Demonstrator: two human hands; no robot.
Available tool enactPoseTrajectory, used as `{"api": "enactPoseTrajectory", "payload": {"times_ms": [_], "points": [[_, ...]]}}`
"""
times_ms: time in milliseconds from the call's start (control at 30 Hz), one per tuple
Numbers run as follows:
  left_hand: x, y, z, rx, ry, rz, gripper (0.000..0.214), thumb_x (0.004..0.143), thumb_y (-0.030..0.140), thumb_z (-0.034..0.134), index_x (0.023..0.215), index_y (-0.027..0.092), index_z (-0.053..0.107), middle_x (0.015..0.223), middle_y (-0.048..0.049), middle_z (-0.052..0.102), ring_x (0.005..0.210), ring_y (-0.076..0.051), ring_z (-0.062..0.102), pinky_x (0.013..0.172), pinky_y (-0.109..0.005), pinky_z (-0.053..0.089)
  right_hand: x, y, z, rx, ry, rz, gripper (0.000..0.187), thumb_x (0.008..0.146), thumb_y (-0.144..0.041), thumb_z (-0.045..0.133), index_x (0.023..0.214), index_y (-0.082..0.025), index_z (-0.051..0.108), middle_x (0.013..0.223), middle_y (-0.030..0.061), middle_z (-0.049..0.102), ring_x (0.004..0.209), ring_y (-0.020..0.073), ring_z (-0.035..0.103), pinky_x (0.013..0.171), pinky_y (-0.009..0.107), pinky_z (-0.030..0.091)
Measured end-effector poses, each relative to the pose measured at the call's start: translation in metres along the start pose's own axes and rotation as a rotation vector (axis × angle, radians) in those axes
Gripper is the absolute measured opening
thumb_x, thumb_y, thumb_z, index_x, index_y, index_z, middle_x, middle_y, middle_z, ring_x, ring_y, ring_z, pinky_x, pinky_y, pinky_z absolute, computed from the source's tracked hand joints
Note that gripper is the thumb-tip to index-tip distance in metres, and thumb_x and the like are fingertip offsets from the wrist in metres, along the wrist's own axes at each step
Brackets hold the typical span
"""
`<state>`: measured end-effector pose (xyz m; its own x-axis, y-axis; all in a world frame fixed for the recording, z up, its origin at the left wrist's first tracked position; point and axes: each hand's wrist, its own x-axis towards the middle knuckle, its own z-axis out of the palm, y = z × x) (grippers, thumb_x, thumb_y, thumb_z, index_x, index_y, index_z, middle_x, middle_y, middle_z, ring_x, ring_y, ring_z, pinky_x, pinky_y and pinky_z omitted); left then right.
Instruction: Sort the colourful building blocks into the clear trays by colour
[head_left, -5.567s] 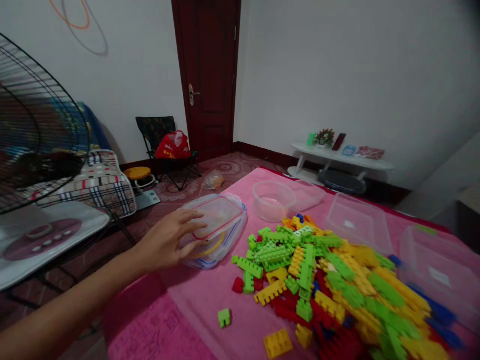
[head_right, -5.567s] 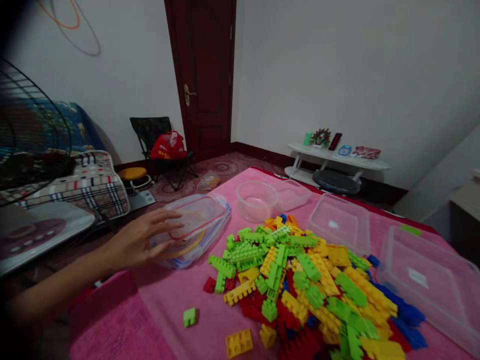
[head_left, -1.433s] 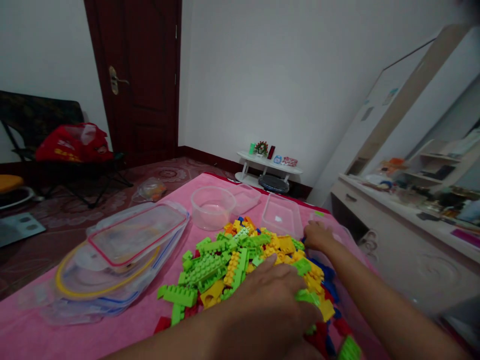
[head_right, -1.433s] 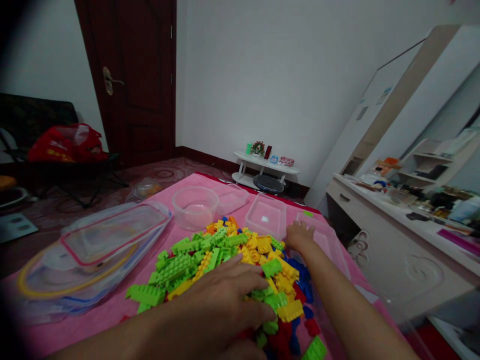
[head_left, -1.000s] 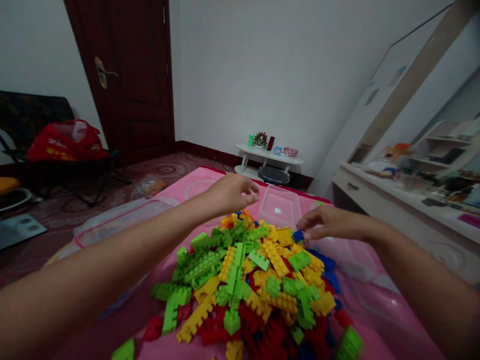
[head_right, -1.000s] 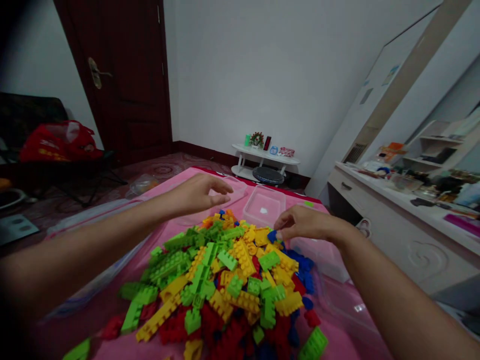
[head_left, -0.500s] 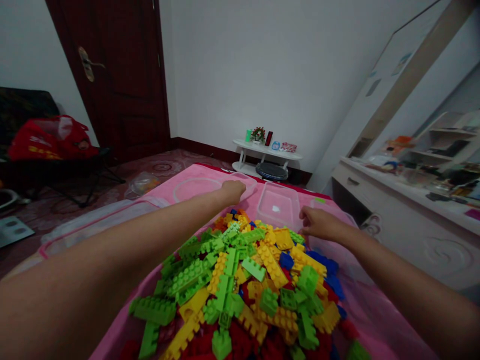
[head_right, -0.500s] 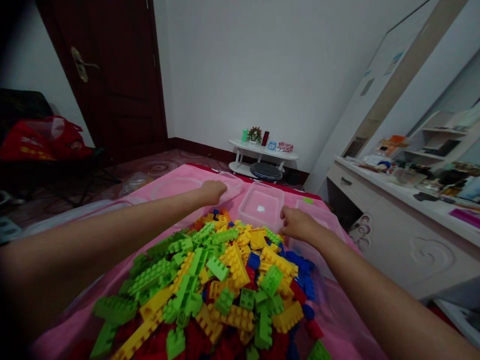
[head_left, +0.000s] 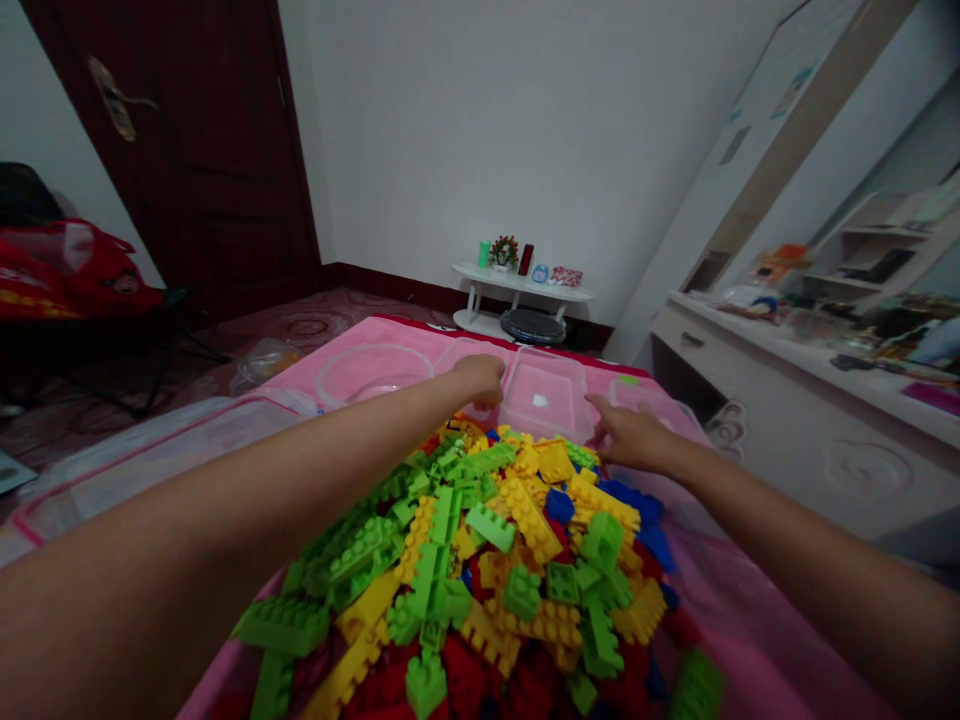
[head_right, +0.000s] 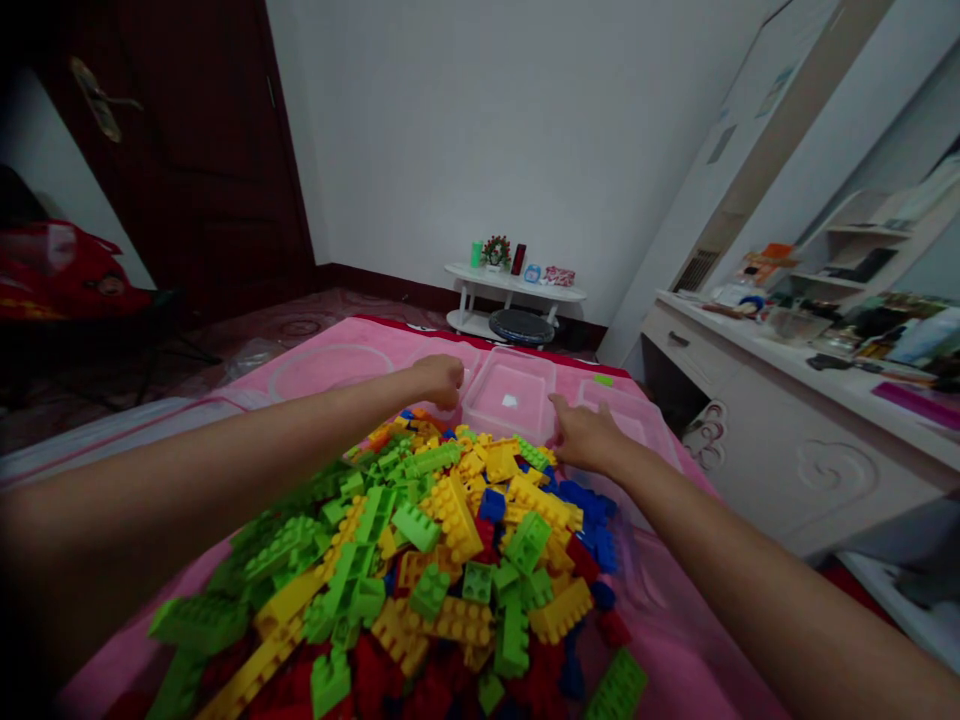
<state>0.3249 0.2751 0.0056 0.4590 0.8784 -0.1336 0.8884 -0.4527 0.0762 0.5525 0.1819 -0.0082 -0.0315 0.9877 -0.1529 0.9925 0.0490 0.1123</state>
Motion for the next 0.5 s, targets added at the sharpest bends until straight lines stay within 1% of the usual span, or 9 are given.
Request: {"api": "enactPoseTrajectory", "payload": {"times_ms": [100, 167, 200, 267, 367, 433, 467, 500], "points": [[-0.001, 0.002, -0.004, -0.084, -0.149, 0.04, 0.014, 0.056, 0.018, 0.068, 0.069, 0.014, 0.069, 0.077, -0.0077, 0.072, 0.075, -0.02, 0.066, 0.07, -0.025, 0.05, 0.003, -0.004, 0.004, 0.072, -0.042, 0.01, 0.094, 0.064, -0.023, 0.062, 0.144, -0.012, 0.012, 0.099, 0.0116, 0.068, 0.109, 0.0301, 0.054, 0.1, 0.055, 0.02], [-0.003, 0.004, -0.006, -0.126, -0.203, 0.059, 0.012, 0.057, 0.018, 0.068, 0.068, 0.013, 0.069, 0.074, -0.008, 0.072, 0.071, -0.018, 0.066, 0.069, -0.024, 0.05, 0.004, -0.008, 0.007, 0.086, -0.041, 0.014, 0.095, 0.064, -0.023, 0.062, 0.144, -0.012, 0.012, 0.1, 0.0116, 0.068, 0.108, 0.03, 0.055, 0.1, 0.056, 0.019], [-0.005, 0.004, -0.007, -0.14, -0.212, 0.064, 0.013, 0.058, 0.019, 0.068, 0.069, 0.012, 0.069, 0.075, -0.0084, 0.072, 0.07, -0.018, 0.066, 0.069, -0.024, 0.05, 0.004, -0.01, 0.008, 0.08, -0.025, 0.017, 0.094, 0.064, -0.023, 0.062, 0.144, -0.012, 0.013, 0.102, 0.0126, 0.068, 0.108, 0.0304, 0.055, 0.1, 0.056, 0.019], [-0.009, 0.006, -0.008, -0.152, -0.197, 0.066, 0.018, 0.059, 0.018, 0.068, 0.075, 0.011, 0.069, 0.077, -0.0094, 0.072, 0.072, -0.018, 0.066, 0.07, -0.025, 0.05, 0.003, -0.012, 0.008, 0.068, 0.003, 0.028, 0.093, 0.064, -0.023, 0.063, 0.143, -0.01, 0.016, 0.104, 0.0145, 0.066, 0.107, 0.0307, 0.055, 0.098, 0.053, 0.026], [-0.016, 0.007, -0.006, -0.165, -0.174, 0.062, 0.028, 0.061, 0.019, 0.068, 0.088, 0.01, 0.069, 0.081, -0.0107, 0.072, 0.077, -0.019, 0.066, 0.072, -0.025, 0.05, -0.003, -0.013, -0.003, 0.098, 0.017, 0.039, 0.091, 0.061, -0.018, 0.065, 0.141, -0.009, 0.023, 0.1, 0.0136, 0.067, 0.099, 0.0281, 0.059, 0.087, 0.04, 0.039], [-0.019, 0.006, -0.002, -0.175, -0.16, 0.059, 0.042, 0.062, 0.021, 0.068, 0.102, 0.01, 0.065, 0.092, -0.0122, 0.071, 0.085, -0.021, 0.065, 0.076, -0.027, 0.05, -0.01, -0.01, -0.019, 0.192, -0.058, -0.018, 0.086, 0.059, -0.017, 0.066, 0.137, -0.01, 0.033, 0.092, 0.0094, 0.069, 0.089, 0.0246, 0.062, 0.079, 0.033, 0.043], [-0.02, 0.005, 0.001, -0.178, -0.118, 0.064, 0.053, 0.062, 0.023, 0.069, 0.112, 0.011, 0.06, 0.101, -0.0135, 0.069, 0.092, -0.023, 0.064, 0.078, -0.028, 0.049, -0.014, -0.008, -0.028, 0.266, -0.122, -0.078, 0.079, 0.06, -0.019, 0.066, 0.134, -0.011, 0.039, 0.089, 0.0075, 0.07, 0.086, 0.023, 0.063, 0.075, 0.03, 0.044], [-0.02, 0.004, 0.005, -0.179, -0.052, 0.077, 0.067, 0.061, 0.024, 0.07, 0.124, 0.012, 0.052, 0.111, -0.0146, 0.065, 0.098, -0.024, 0.062, 0.082, -0.029, 0.048, -0.017, -0.004, -0.036, 0.341, -0.183, -0.147, 0.07, 0.063, -0.024, 0.066, 0.129, -0.013, 0.046, 0.088, 0.0062, 0.07, 0.084, 0.0217, 0.063, 0.073, 0.029, 0.045]]}}
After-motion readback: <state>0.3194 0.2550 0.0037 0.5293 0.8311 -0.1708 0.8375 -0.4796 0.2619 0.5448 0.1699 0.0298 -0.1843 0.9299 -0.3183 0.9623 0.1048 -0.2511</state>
